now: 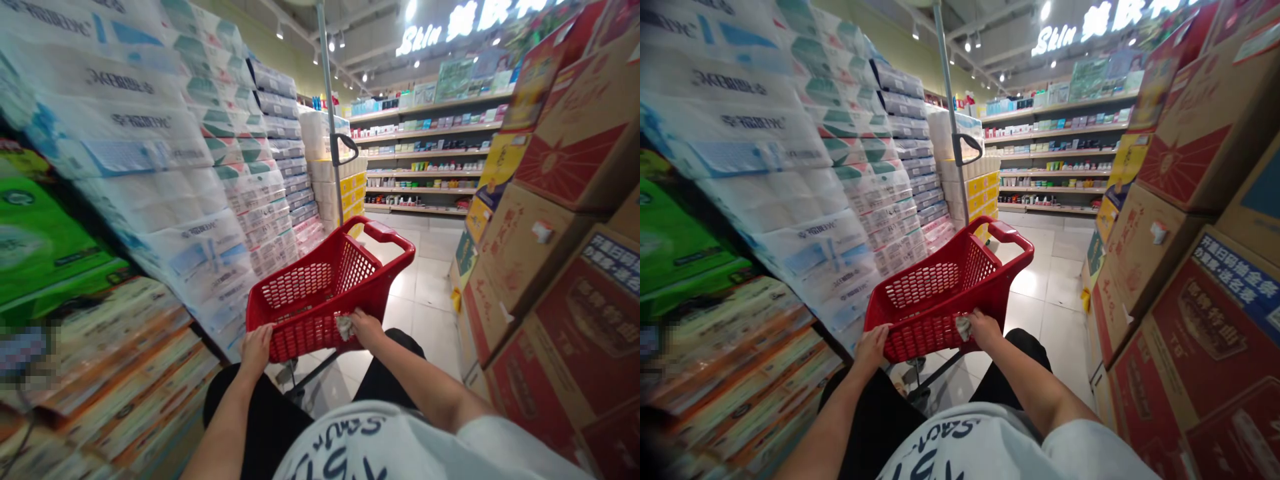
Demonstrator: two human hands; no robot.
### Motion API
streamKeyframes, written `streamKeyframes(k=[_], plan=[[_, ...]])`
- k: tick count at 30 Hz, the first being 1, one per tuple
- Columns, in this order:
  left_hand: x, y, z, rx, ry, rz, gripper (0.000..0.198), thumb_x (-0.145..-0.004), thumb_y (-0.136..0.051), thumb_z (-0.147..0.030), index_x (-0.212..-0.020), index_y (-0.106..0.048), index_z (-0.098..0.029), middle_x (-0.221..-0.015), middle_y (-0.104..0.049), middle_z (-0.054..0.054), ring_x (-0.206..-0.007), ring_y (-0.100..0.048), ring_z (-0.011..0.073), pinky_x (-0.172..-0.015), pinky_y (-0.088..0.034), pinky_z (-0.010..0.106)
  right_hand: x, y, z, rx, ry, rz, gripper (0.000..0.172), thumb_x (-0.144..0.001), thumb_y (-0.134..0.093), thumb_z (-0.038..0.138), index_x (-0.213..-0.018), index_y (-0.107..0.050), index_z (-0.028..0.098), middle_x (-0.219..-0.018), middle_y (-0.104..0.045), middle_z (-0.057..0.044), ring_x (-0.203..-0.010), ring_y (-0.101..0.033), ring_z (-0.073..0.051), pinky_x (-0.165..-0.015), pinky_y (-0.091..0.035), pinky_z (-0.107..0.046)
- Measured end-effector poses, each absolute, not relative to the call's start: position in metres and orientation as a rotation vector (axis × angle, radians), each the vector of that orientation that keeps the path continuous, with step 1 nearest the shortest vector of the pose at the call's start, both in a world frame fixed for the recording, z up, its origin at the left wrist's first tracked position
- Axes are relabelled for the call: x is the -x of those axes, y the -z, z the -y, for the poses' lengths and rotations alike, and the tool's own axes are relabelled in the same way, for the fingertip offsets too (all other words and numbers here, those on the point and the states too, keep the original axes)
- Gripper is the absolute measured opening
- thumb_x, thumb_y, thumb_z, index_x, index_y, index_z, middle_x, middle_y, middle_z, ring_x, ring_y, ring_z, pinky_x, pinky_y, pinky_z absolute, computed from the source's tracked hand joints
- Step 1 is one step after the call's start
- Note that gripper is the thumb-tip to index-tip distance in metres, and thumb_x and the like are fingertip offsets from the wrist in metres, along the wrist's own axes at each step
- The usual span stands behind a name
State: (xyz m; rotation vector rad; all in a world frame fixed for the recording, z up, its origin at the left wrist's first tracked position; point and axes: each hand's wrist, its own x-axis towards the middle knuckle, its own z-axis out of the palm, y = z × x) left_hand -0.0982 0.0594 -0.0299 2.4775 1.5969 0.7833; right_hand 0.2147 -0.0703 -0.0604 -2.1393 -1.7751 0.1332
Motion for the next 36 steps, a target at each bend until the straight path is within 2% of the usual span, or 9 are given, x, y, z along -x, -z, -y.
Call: streamKeyframes(k=[4,8,12,17,22,26,31,33,36], plan=[[0.099,0.03,-0.06,-2.468,-0.774,-1.615,0.033,-0.096,-0.037,-0.03,-0.107,-0.068,-0.024,-0.108,-0.072,0.003,-0.101,-0.062,0.0207,-0.095,-0.043,0.036,-0.219,0.065,0.073,2.176,-0.181,1.751,0.037,-0.085,-0.054,0.023,-0.121,-0.061,0.023,-0.119,-0.061,-0.008,-0.086,-0.064,-0.018,-0.074,-0.047,-0.027],[0.1,0.032,-0.062,-2.49,-0.793,-1.601,0.033,-0.095,-0.037,-0.03,-0.106,-0.067,-0.023,-0.107,-0.072,0.003,-0.1,-0.062,0.0208,-0.095,-0.042,0.036,-0.22,0.064,0.074,2.146,-0.153,1.707,0.035,-0.086,-0.051,0.019,-0.12,-0.061,0.024,-0.125,-0.058,-0.007,-0.093,-0.063,-0.016,-0.079,-0.046,-0.025],[0.1,0.034,-0.063,-2.502,-0.819,-1.591,0.033,-0.095,-0.037,-0.03,-0.105,-0.067,-0.023,-0.106,-0.072,0.003,-0.101,-0.062,0.0206,-0.095,-0.042,0.036,-0.218,0.06,0.075,2.132,-0.18,1.677,0.036,-0.083,-0.056,0.018,-0.118,-0.062,0.022,-0.118,-0.061,-0.007,-0.089,-0.064,-0.017,-0.077,-0.046,-0.025],[0.101,0.036,-0.063,-2.519,-0.847,-1.586,0.034,-0.095,-0.035,-0.03,-0.105,-0.067,-0.024,-0.105,-0.072,0.003,-0.099,-0.062,0.0205,-0.093,-0.041,0.036,-0.218,0.057,0.077,2.075,-0.094,1.59,0.033,-0.087,-0.052,0.02,-0.119,-0.058,0.022,-0.125,-0.056,-0.007,-0.1,-0.061,-0.018,-0.084,-0.045,-0.026],[0.102,0.038,-0.063,-2.506,-0.882,-1.592,0.036,-0.095,-0.033,-0.033,-0.104,-0.067,-0.025,-0.104,-0.072,0.003,-0.098,-0.062,0.0205,-0.093,-0.041,0.036,-0.224,0.061,0.079,2.116,-0.167,1.448,0.031,-0.08,-0.06,0.02,-0.111,-0.058,0.02,-0.116,-0.059,-0.008,-0.096,-0.062,-0.019,-0.081,-0.044,-0.027],[0.102,0.04,-0.064,-2.509,-0.881,-1.593,0.037,-0.095,-0.033,-0.032,-0.104,-0.068,-0.025,-0.103,-0.072,0.003,-0.097,-0.062,0.0209,-0.092,-0.042,0.036,-0.229,0.058,0.077,2.083,-0.135,1.384,0.032,-0.084,-0.057,0.022,-0.116,-0.056,0.021,-0.116,-0.059,-0.008,-0.094,-0.062,-0.019,-0.079,-0.044,-0.028],[0.104,0.042,-0.067,-2.511,-0.889,-1.591,0.037,-0.095,-0.033,-0.032,-0.104,-0.068,-0.025,-0.104,-0.072,0.004,-0.096,-0.061,0.0217,-0.093,-0.042,0.037,-0.219,0.043,0.067,1.964,-0.03,1.539,0.037,-0.082,-0.059,0.017,-0.118,-0.054,0.021,-0.118,-0.057,-0.007,-0.094,-0.061,-0.018,-0.077,-0.044,-0.025],[0.104,0.043,-0.068,-2.504,-0.882,-1.594,0.037,-0.095,-0.032,-0.033,-0.104,-0.067,-0.025,-0.104,-0.072,0.004,-0.097,-0.061,0.0215,-0.093,-0.041,0.037,-0.208,0.035,0.063,1.873,0.065,1.613,0.034,-0.082,-0.055,0.013,-0.115,-0.055,0.021,-0.117,-0.057,-0.006,-0.092,-0.06,-0.016,-0.075,-0.043,-0.024],[0.104,0.042,-0.068,-2.504,-0.854,-1.596,0.036,-0.095,-0.033,-0.033,-0.105,-0.067,-0.025,-0.105,-0.072,0.003,-0.097,-0.061,0.0209,-0.094,-0.041,0.036,-0.191,0.024,0.058,1.853,0.102,1.766,0.022,-0.083,-0.05,0.011,-0.101,-0.06,0.019,-0.107,-0.059,-0.005,-0.085,-0.058,-0.014,-0.07,-0.041,-0.022]])
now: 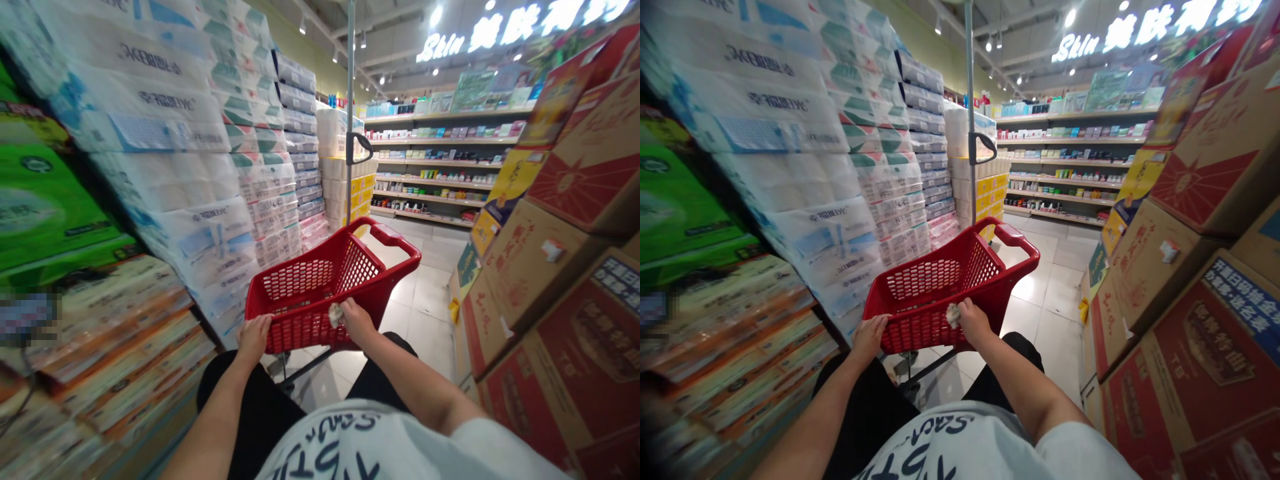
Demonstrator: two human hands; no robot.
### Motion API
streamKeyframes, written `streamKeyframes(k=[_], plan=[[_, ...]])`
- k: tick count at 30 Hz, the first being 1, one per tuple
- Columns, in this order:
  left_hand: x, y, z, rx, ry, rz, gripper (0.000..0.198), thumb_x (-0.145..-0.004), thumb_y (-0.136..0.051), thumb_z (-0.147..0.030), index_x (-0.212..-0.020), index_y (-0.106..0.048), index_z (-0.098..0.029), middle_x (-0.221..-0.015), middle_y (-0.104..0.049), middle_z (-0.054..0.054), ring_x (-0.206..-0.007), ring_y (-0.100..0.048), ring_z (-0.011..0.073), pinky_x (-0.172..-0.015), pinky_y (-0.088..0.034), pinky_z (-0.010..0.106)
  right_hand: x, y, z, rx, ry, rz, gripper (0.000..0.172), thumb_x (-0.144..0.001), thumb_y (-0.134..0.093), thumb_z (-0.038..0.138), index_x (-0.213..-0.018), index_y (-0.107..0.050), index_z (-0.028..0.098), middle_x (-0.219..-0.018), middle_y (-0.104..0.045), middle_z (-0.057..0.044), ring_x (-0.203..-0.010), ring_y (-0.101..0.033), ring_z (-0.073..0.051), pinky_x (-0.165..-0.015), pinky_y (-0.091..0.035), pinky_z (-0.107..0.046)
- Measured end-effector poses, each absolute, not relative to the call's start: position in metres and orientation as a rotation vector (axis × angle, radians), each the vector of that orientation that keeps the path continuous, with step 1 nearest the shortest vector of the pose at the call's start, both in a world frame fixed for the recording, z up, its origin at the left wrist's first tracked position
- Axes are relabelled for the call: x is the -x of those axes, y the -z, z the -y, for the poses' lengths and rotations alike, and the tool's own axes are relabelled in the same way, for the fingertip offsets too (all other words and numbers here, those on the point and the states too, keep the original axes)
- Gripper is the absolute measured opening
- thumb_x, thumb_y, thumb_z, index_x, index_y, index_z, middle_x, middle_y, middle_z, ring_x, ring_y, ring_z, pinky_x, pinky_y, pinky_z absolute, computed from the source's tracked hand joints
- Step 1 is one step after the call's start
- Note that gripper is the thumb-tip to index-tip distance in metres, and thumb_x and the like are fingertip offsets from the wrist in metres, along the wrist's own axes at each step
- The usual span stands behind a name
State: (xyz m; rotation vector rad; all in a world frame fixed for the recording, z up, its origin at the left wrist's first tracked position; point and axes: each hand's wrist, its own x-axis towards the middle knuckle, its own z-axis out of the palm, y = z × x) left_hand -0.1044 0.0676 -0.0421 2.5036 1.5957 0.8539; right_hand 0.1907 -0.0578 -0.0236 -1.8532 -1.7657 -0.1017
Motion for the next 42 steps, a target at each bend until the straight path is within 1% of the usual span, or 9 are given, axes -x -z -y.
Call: streamKeyframes(k=[7,12,16,20,24,30,33,38,42], plan=[[0.105,0.04,-0.065,-2.482,-0.869,-1.605,0.035,-0.095,-0.034,-0.032,-0.105,-0.067,-0.025,-0.107,-0.071,0.003,-0.099,-0.061,0.021,-0.095,-0.04,0.037,-0.172,0.01,0.053,1.879,0.114,1.938,0.022,-0.089,-0.046,0.013,-0.1,-0.064,0.019,-0.104,-0.06,-0.005,-0.087,-0.056,-0.015,-0.072,-0.042,-0.022],[0.105,0.039,-0.063,-2.483,-0.868,-1.601,0.035,-0.095,-0.034,-0.033,-0.104,-0.067,-0.026,-0.106,-0.072,0.003,-0.096,-0.06,0.0206,-0.092,-0.04,0.036,-0.156,0.014,0.044,1.784,0.166,2.14,0.025,-0.093,-0.045,0.019,-0.114,-0.06,0.019,-0.11,-0.059,-0.007,-0.097,-0.055,-0.019,-0.08,-0.044,-0.026],[0.106,0.039,-0.062,-2.476,-0.836,-1.597,0.035,-0.096,-0.034,-0.033,-0.106,-0.067,-0.025,-0.108,-0.071,0.003,-0.098,-0.06,0.0215,-0.093,-0.04,0.037,-0.143,0.019,0.038,1.786,0.13,2.293,0.022,-0.093,-0.047,0.02,-0.111,-0.06,0.021,-0.11,-0.057,-0.008,-0.091,-0.056,-0.019,-0.074,-0.047,-0.028],[0.105,0.04,-0.064,-2.461,-0.814,-1.613,0.035,-0.096,-0.034,-0.032,-0.107,-0.066,-0.025,-0.107,-0.071,0.003,-0.099,-0.06,0.022,-0.095,-0.039,0.038,-0.134,0.018,0.036,1.752,0.152,2.329,0.028,-0.092,-0.046,0.019,-0.119,-0.055,0.021,-0.115,-0.055,-0.009,-0.099,-0.055,-0.02,-0.077,-0.048,-0.03],[0.104,0.04,-0.067,-2.454,-0.834,-1.588,0.034,-0.096,-0.035,-0.031,-0.106,-0.066,-0.025,-0.108,-0.07,0.003,-0.1,-0.059,0.0199,-0.096,-0.039,0.036,-0.126,0.014,0.032,1.782,0.1,2.397,0.029,-0.089,-0.048,0.015,-0.116,-0.057,0.02,-0.114,-0.055,-0.009,-0.093,-0.058,-0.02,-0.076,-0.049,-0.03],[0.103,0.039,-0.069,-2.422,-0.814,-1.584,0.035,-0.096,-0.034,-0.034,-0.105,-0.066,-0.025,-0.107,-0.071,0.003,-0.099,-0.059,0.0199,-0.094,-0.039,0.035,-0.112,0.012,0.023,1.65,0.137,2.394,0.032,-0.095,-0.044,0.021,-0.125,-0.052,0.023,-0.119,-0.055,-0.008,-0.104,-0.055,-0.021,-0.081,-0.049,-0.03],[0.102,0.039,-0.067,-2.42,-0.818,-1.607,0.035,-0.096,-0.034,-0.034,-0.105,-0.067,-0.026,-0.108,-0.07,0.002,-0.1,-0.058,0.0208,-0.096,-0.038,0.036,-0.106,0.014,0.022,1.69,0.1,2.402,0.031,-0.092,-0.047,0.018,-0.122,-0.054,0.022,-0.117,-0.055,-0.008,-0.099,-0.057,-0.02,-0.078,-0.049,-0.03],[0.1,0.037,-0.065,-2.436,-0.827,-1.61,0.034,-0.096,-0.035,-0.032,-0.104,-0.068,-0.026,-0.107,-0.071,0.002,-0.098,-0.058,0.0205,-0.095,-0.038,0.036,-0.096,0.01,0.021,1.559,0.091,2.371,0.031,-0.095,-0.045,0.02,-0.124,-0.053,0.024,-0.12,-0.055,-0.007,-0.108,-0.053,-0.019,-0.086,-0.047,-0.029],[0.097,0.036,-0.065,-2.428,-0.823,-1.609,0.035,-0.097,-0.034,-0.033,-0.105,-0.067,-0.026,-0.108,-0.071,0.002,-0.098,-0.058,0.0207,-0.095,-0.037,0.037,-0.091,0.009,0.019,1.565,0.055,2.412,0.027,-0.092,-0.049,0.019,-0.118,-0.057,0.021,-0.121,-0.056,-0.007,-0.102,-0.055,-0.02,-0.08,-0.049,-0.029]])
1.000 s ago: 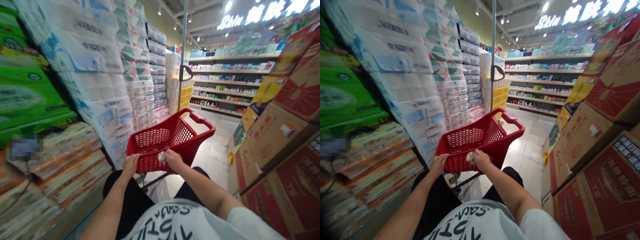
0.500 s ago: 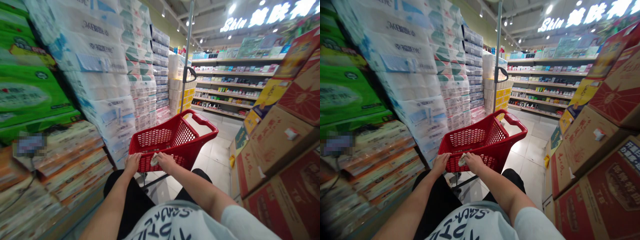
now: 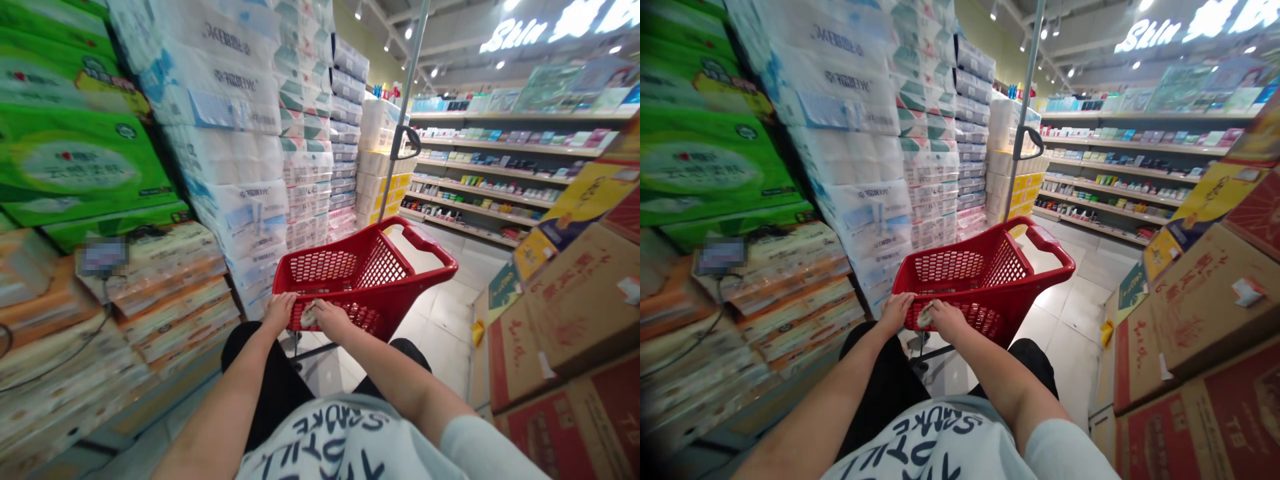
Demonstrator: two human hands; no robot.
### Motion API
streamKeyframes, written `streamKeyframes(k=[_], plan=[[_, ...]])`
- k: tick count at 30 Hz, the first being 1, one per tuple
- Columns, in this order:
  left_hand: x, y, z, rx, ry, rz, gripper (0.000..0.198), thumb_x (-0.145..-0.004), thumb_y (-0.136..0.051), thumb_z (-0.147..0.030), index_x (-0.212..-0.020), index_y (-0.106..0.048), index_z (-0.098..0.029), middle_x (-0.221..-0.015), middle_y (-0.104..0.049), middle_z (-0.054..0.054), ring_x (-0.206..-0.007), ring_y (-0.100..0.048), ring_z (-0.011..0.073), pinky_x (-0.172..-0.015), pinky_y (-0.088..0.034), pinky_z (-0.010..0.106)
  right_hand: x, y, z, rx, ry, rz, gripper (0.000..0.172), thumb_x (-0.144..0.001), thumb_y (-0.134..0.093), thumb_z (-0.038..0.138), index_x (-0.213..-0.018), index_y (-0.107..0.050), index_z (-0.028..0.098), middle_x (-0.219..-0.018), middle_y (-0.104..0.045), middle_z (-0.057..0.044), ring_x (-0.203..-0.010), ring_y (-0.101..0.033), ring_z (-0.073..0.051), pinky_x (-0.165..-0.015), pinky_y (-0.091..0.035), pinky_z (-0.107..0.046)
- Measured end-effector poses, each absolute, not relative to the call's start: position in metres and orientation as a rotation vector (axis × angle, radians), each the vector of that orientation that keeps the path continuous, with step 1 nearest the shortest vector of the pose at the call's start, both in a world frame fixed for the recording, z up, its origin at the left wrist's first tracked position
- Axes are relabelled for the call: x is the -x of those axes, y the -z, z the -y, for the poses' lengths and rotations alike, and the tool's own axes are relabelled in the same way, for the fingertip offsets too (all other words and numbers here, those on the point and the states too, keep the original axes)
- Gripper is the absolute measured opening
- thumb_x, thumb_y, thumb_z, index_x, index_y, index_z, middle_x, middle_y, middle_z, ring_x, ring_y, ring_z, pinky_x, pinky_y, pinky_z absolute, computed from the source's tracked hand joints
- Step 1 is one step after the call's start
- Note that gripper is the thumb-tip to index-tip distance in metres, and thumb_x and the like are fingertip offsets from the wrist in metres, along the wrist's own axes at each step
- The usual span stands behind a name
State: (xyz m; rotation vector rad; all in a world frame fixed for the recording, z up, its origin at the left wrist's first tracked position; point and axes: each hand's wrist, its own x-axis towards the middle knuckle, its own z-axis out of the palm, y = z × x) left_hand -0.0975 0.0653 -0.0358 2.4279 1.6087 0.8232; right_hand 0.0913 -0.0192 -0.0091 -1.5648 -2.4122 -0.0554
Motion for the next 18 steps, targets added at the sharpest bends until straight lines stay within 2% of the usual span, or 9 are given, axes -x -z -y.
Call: streamKeyframes(k=[5,13,18], plan=[[0.094,0.035,-0.066,-2.434,-0.822,-1.612,0.034,-0.096,-0.034,-0.031,-0.105,-0.067,-0.025,-0.107,-0.07,0.003,-0.097,-0.058,0.0207,-0.094,-0.037,0.037,-0.09,0.009,0.017,1.456,0.117,2.408,0.036,-0.092,-0.047,0.014,-0.126,-0.052,0.021,-0.129,-0.052,-0.009,-0.111,-0.049,-0.021,-0.09,-0.047,-0.032],[0.09,0.033,-0.067,-2.423,-0.816,-1.618,0.036,-0.096,-0.033,-0.03,-0.104,-0.068,-0.024,-0.107,-0.07,0.004,-0.097,-0.058,0.0222,-0.093,-0.038,0.037,-0.096,0.021,0.014,1.475,0.138,2.508,0.036,-0.093,-0.046,0.016,-0.128,-0.052,0.019,-0.129,-0.052,-0.01,-0.112,-0.048,-0.022,-0.087,-0.05,-0.033],[0.09,0.033,-0.066,-2.423,-0.81,-1.623,0.036,-0.097,-0.033,-0.031,-0.105,-0.067,-0.026,-0.107,-0.071,0.003,-0.097,-0.059,0.0215,-0.093,-0.038,0.037,-0.103,0.033,0.017,1.589,0.034,2.556,0.031,-0.089,-0.053,0.018,-0.119,-0.06,0.019,-0.117,-0.061,-0.008,-0.108,-0.054,-0.022,-0.082,-0.051,-0.03]])
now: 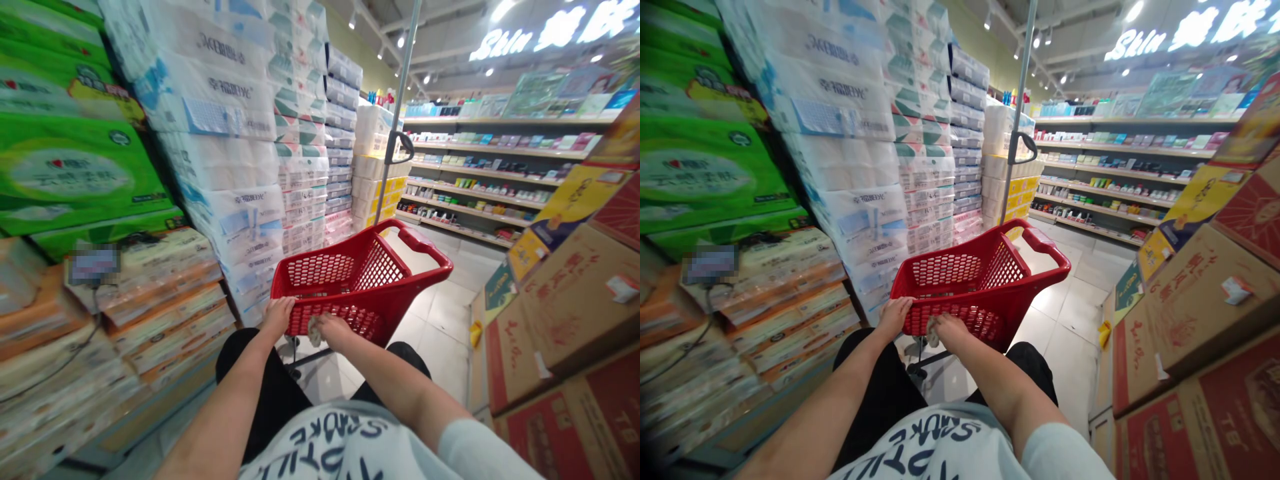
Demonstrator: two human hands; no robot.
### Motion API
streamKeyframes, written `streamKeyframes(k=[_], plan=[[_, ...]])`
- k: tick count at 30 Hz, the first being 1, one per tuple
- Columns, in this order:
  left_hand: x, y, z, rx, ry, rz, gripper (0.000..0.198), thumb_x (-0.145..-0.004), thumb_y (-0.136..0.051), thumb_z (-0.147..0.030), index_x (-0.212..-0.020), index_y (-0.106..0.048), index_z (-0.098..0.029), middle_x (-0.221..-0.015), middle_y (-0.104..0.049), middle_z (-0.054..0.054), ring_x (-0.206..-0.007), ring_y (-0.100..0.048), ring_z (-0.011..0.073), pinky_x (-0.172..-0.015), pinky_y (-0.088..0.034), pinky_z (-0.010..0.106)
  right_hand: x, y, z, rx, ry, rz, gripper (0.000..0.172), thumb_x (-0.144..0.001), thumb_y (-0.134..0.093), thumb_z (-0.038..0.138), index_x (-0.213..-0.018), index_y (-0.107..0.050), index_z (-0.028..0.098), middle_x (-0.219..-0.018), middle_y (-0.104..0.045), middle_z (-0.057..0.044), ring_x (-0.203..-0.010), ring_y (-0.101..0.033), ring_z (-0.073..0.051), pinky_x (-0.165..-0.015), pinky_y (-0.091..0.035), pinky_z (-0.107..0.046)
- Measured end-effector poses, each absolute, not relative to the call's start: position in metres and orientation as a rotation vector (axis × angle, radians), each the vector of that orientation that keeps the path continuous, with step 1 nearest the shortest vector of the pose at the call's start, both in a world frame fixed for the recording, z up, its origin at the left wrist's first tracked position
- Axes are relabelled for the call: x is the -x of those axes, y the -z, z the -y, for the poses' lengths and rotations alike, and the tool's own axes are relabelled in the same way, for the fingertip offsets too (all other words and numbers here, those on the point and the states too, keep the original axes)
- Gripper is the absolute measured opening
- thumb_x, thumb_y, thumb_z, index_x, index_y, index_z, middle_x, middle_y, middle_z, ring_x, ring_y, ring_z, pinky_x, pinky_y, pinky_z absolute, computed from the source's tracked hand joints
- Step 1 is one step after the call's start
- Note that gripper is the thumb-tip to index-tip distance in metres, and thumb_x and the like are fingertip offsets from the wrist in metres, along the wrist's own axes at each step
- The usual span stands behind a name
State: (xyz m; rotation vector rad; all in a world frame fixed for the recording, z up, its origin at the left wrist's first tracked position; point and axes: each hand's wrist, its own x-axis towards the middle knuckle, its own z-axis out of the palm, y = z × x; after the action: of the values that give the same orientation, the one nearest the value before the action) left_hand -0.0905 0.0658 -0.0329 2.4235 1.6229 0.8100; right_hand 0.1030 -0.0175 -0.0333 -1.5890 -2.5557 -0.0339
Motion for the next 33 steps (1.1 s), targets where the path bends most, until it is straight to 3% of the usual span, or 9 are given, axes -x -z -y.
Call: streamKeyframes(k=[6,11,15,19,21,25,30,33], plan=[[0.09,0.028,-0.067,-2.411,-0.757,-1.589,0.035,-0.095,-0.036,-0.027,-0.105,-0.068,-0.024,-0.109,-0.071,0.004,-0.102,-0.06,0.0205,-0.095,-0.04,0.035,-0.083,0.026,0.013,1.355,0.137,2.488,0.04,-0.095,-0.045,0.02,-0.135,-0.046,0.019,-0.139,-0.047,-0.009,-0.122,-0.043,-0.02,-0.1,-0.043,-0.031],[0.099,0.025,-0.07,-2.401,-0.788,-1.455,0.038,-0.094,-0.034,-0.03,-0.11,-0.068,-0.025,-0.11,-0.072,0.003,-0.104,-0.062,0.0198,-0.098,-0.044,0.036,-0.069,0.029,0.008,1.278,0.158,2.609,0.036,-0.092,-0.05,0.019,-0.128,-0.051,0.018,-0.127,-0.054,-0.01,-0.111,-0.048,-0.022,-0.083,-0.05,-0.031],[0.107,0.025,-0.073,-2.344,-0.867,-1.305,0.041,-0.091,-0.033,-0.032,-0.11,-0.068,-0.023,-0.11,-0.072,0.004,-0.104,-0.063,0.0195,-0.098,-0.047,0.037,-0.067,0.032,0.004,1.128,0.426,2.558,0.032,-0.096,-0.044,0.02,-0.127,-0.051,0.016,-0.124,-0.057,-0.01,-0.112,-0.049,-0.023,-0.093,-0.046,-0.036],[0.108,0.028,-0.074,-2.265,-0.925,-1.279,0.04,-0.088,-0.034,-0.033,-0.104,-0.069,-0.022,-0.109,-0.072,0.004,-0.104,-0.064,0.0207,-0.098,-0.048,0.039,-0.065,0.036,-0.005,1.002,0.597,2.648,0.022,-0.098,-0.043,0.021,-0.11,-0.06,0.014,-0.107,-0.065,-0.01,-0.113,-0.049,-0.024,-0.093,-0.046,-0.038],[0.107,0.029,-0.074,-2.246,-0.942,-1.299,0.039,-0.087,-0.035,-0.032,-0.103,-0.069,-0.023,-0.108,-0.072,0.004,-0.104,-0.064,0.0211,-0.098,-0.048,0.04,-0.064,0.041,-0.009,0.954,0.601,2.707,0.019,-0.096,-0.047,0.021,-0.105,-0.062,0.014,-0.103,-0.066,-0.009,-0.114,-0.049,-0.024,-0.093,-0.045,-0.037],[0.105,0.03,-0.075,-2.245,-0.952,-1.305,0.039,-0.086,-0.035,-0.032,-0.102,-0.07,-0.023,-0.106,-0.073,0.004,-0.103,-0.063,0.021,-0.098,-0.048,0.039,-0.067,0.057,-0.014,0.947,0.566,2.726,0.02,-0.096,-0.049,0.021,-0.109,-0.063,0.014,-0.116,-0.063,-0.011,-0.119,-0.046,-0.025,-0.096,-0.044,-0.039],[0.105,0.03,-0.075,-2.248,-0.953,-1.311,0.039,-0.087,-0.035,-0.033,-0.102,-0.07,-0.022,-0.106,-0.073,0.004,-0.103,-0.063,0.0211,-0.098,-0.048,0.04,-0.082,0.08,-0.011,1.03,0.433,2.822,0.015,-0.093,-0.052,0.019,-0.096,-0.066,0.013,-0.094,-0.067,-0.01,-0.103,-0.053,-0.024,-0.092,-0.044,-0.043],[0.105,0.03,-0.075,-2.241,-0.951,-1.317,0.039,-0.087,-0.035,-0.033,-0.103,-0.069,-0.023,-0.107,-0.072,0.003,-0.103,-0.063,0.0208,-0.098,-0.048,0.039,-0.094,0.083,-0.004,1.091,0.431,2.745,0.021,-0.096,-0.048,0.02,-0.103,-0.066,0.014,-0.101,-0.066,-0.01,-0.104,-0.051,-0.024,-0.094,-0.043,-0.043]])
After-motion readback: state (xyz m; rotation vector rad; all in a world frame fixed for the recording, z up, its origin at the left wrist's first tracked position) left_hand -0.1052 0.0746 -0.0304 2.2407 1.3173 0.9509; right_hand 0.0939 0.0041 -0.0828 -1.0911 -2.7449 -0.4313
